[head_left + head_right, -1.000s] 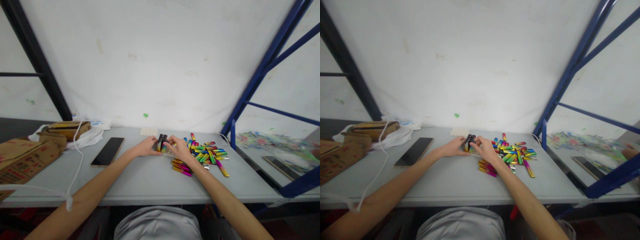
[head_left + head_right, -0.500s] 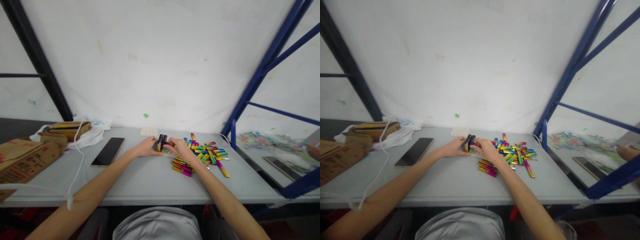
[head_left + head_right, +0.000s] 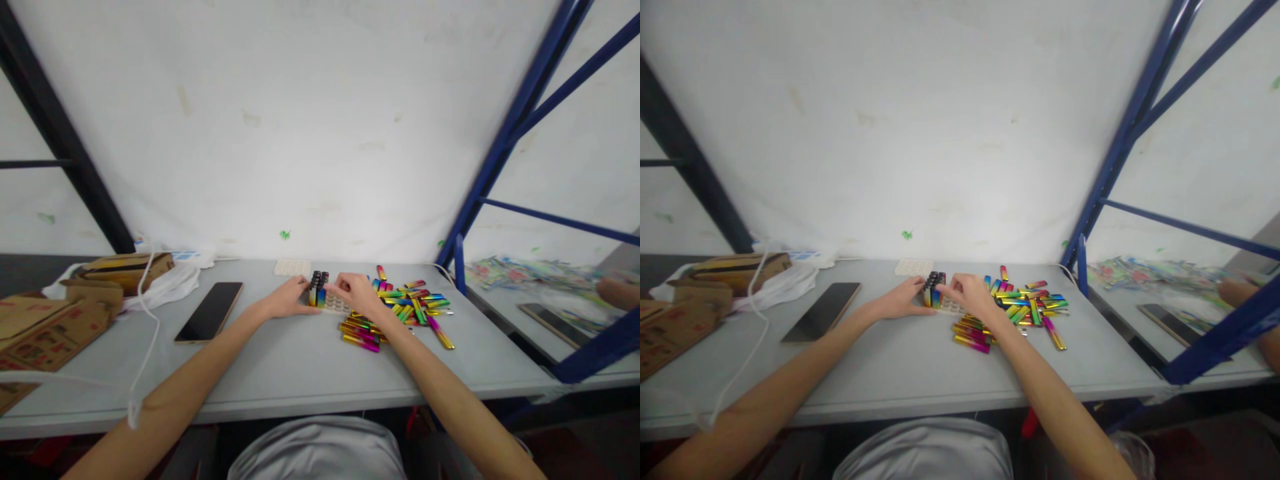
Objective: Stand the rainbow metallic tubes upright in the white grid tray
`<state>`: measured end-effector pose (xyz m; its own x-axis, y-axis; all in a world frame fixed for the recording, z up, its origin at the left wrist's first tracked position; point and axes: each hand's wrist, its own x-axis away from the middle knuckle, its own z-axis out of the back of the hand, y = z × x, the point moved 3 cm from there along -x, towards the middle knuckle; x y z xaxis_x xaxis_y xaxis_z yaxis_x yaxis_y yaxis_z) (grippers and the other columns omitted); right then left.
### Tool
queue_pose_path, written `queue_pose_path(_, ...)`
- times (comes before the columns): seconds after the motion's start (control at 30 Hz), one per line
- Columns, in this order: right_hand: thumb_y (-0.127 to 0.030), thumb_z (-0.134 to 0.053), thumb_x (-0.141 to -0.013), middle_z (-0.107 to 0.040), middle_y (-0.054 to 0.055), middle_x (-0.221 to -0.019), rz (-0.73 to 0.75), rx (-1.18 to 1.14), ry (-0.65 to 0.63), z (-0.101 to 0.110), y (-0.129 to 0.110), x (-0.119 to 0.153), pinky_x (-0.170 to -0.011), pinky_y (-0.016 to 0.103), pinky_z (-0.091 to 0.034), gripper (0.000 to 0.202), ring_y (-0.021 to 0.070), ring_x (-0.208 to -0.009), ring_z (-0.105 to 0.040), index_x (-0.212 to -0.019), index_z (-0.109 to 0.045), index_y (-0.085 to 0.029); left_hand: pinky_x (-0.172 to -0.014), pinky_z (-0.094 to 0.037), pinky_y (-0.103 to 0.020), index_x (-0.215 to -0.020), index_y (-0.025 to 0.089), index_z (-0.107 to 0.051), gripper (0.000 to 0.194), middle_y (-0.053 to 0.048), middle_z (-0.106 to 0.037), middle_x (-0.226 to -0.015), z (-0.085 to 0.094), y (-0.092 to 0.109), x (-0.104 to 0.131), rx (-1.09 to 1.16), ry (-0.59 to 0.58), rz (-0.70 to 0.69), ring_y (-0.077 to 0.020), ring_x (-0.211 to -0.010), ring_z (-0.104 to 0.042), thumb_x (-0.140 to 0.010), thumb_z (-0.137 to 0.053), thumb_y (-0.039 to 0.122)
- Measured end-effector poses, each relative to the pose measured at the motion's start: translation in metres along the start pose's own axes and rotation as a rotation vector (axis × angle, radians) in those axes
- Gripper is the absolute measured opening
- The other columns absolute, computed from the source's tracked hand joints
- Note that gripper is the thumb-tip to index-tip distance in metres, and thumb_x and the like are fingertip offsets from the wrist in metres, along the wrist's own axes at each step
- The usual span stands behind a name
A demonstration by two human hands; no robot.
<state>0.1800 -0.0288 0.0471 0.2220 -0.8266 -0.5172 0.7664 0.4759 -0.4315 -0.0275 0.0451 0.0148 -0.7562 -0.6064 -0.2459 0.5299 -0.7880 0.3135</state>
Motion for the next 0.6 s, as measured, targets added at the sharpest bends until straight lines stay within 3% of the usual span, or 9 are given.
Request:
queue_pose_path(0.17, -0.061, -0.030, -0.105, -0.058, 0.004, -0.057, -0.226, 0.164, 0.222, 0.032, 0.052, 0.000, -0.063, 0.031, -0.031, 0.062, 0.0180, -0.056, -0.049, -0.063, -0.054, -0.023, -0.100, -0.050, -0.044, -0.114, 0.015, -0.069, 0.074, -0.016, -0.066, -0.115, -0.001, -0.001, -0.001, -0.011, -0.003, 0.009, -0.0338, -0.107, -0.061, -0.073, -0.070, 0.077)
queue_pose_path(0.33, -0.053, -0.038, -0.105, -0.063, 0.008, -0.060, -0.344, 0.277, 0.178, 0.047, 0.096, 0.004, -0.066, 0.032, -0.034, 0.055, 0.0220, -0.060, -0.058, -0.064, -0.059, -0.022, -0.100, -0.051, -0.041, -0.113, 0.017, -0.068, 0.073, -0.014, -0.065, -0.115, -0.001, -0.001, -0.001, -0.028, -0.011, 0.017, -0.0325, -0.108, -0.062, -0.074, -0.069, 0.078)
queue_pose_path(0.4, -0.049, -0.047, -0.103, -0.068, 0.009, -0.068, -0.321, 0.301, 0.128, 0.047, 0.102, 0.004, -0.069, 0.031, -0.038, 0.046, 0.0224, -0.065, -0.061, -0.074, -0.067, -0.020, -0.100, -0.051, -0.042, -0.112, 0.016, -0.068, 0.072, -0.015, -0.065, -0.115, -0.001, -0.001, -0.001, -0.016, -0.015, 0.017, -0.0329, -0.108, -0.061, -0.074, -0.069, 0.078)
queue_pose_path(0.5, -0.045, -0.058, -0.098, -0.073, 0.011, -0.087, -0.168, 0.280, 0.015, 0.039, 0.100, 0.004, -0.078, 0.031, -0.044, 0.034, 0.0220, -0.079, -0.064, -0.092, -0.075, -0.017, -0.100, -0.050, -0.043, -0.112, 0.015, -0.068, 0.073, -0.016, -0.065, -0.116, -0.001, -0.001, -0.001, -0.020, -0.026, 0.015, -0.0336, -0.108, -0.061, -0.075, -0.068, 0.077)
queue_pose_path(0.6, -0.044, -0.064, -0.095, -0.076, 0.012, -0.096, -0.071, 0.242, -0.086, 0.026, 0.097, 0.004, -0.090, 0.034, -0.046, 0.030, 0.0235, -0.092, -0.064, -0.097, -0.079, -0.017, -0.100, -0.051, -0.042, -0.113, 0.015, -0.068, 0.073, -0.015, -0.066, -0.117, -0.001, 0.000, -0.001, -0.024, -0.018, 0.014, -0.0331, -0.108, -0.062, -0.075, -0.068, 0.078)
